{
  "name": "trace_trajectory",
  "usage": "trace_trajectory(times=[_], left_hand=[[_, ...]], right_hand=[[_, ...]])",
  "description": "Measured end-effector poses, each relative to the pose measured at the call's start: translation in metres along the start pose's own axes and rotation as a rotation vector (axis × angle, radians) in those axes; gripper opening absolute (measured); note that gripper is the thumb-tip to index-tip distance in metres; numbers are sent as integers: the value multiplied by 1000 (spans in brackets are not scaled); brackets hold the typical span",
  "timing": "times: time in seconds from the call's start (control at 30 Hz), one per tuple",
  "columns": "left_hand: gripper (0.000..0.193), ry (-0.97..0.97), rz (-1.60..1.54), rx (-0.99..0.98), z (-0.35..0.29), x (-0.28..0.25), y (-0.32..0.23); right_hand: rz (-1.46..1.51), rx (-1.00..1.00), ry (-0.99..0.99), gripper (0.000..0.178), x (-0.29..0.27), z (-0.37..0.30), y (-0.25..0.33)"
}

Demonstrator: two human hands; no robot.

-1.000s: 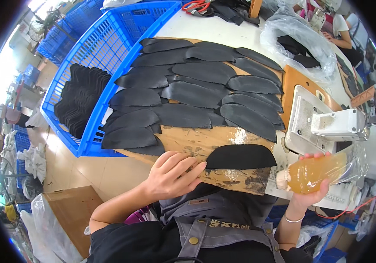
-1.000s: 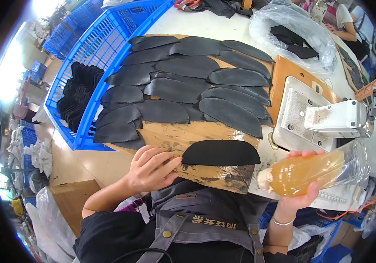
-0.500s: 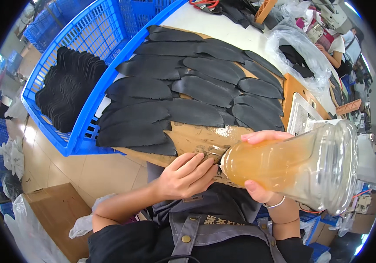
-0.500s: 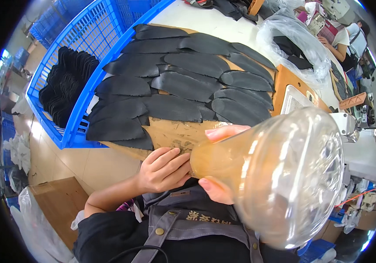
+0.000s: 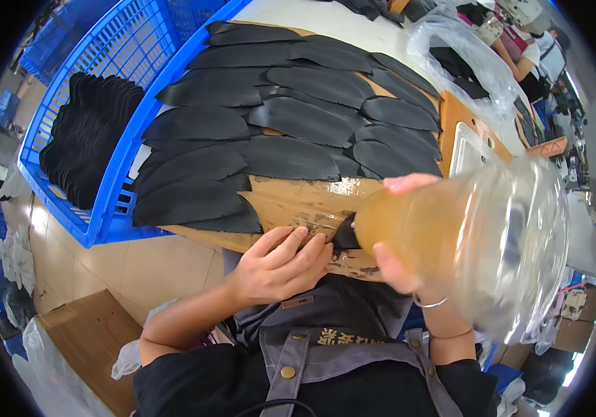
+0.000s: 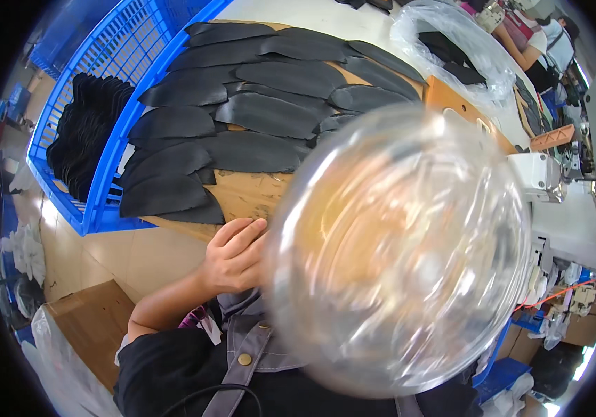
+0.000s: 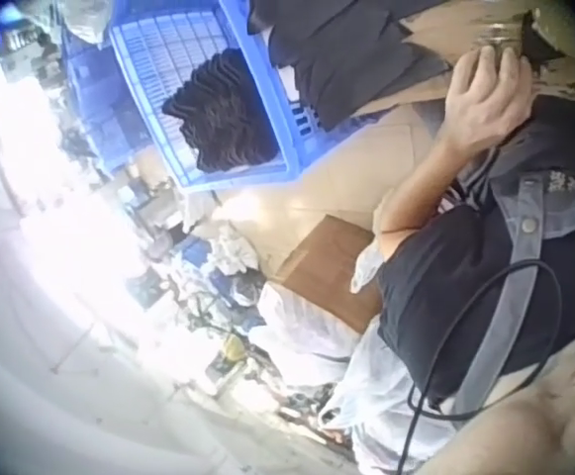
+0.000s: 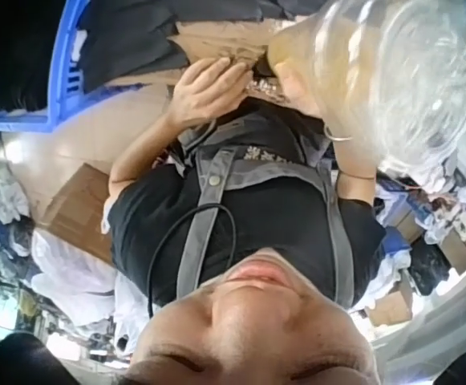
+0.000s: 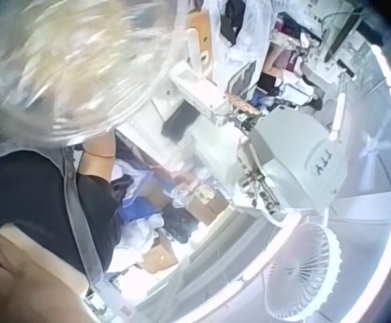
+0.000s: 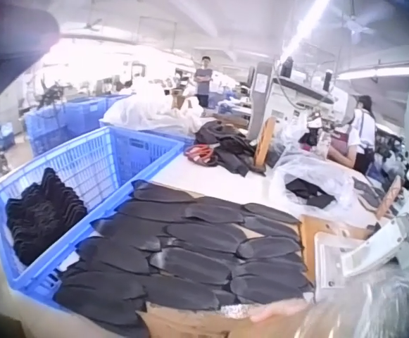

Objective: Applying adhesive to black shoe components using a squeeze bottle at a factory workbench.

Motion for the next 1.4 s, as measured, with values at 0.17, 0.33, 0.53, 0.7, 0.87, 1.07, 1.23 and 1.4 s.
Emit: trace_trajectory(times=[0.17,0.33,0.53,0.7,0.87,1.07,1.23,1.4], left_hand=[[23,-25,-1,-56,0,1,0],[25,-14,3,-49,2,1,0],[28,2,0,-35,3,2,0],[29,-1,-13,11,12,3,-2],[28,69,-122,-51,-13,7,6],[25,105,7,-59,10,2,-5],[22,55,-184,-206,26,-2,9],[32,88,-197,-200,82,4,2]], right_hand=[[-135,-43,-181,60,-52,-24,-29],[-400,137,-601,61,-135,-65,-45],[-31,36,-206,63,-59,-32,-3],[68,123,-28,62,2,-18,-4],[-45,-155,-67,66,-11,-30,-3],[-532,34,-298,67,-107,-72,-54],[271,100,-872,50,-187,-111,-90],[1071,183,-922,45,-186,-130,-142]])
Point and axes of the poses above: each hand's wrist, its own z-axis towards the middle knuckle, its own x-axis out of the palm, y = z × x, the point moved 9 cm from there along z, towards the middle knuckle, and after that the axes turned 7 degrees about x, right-handed, at the moved point
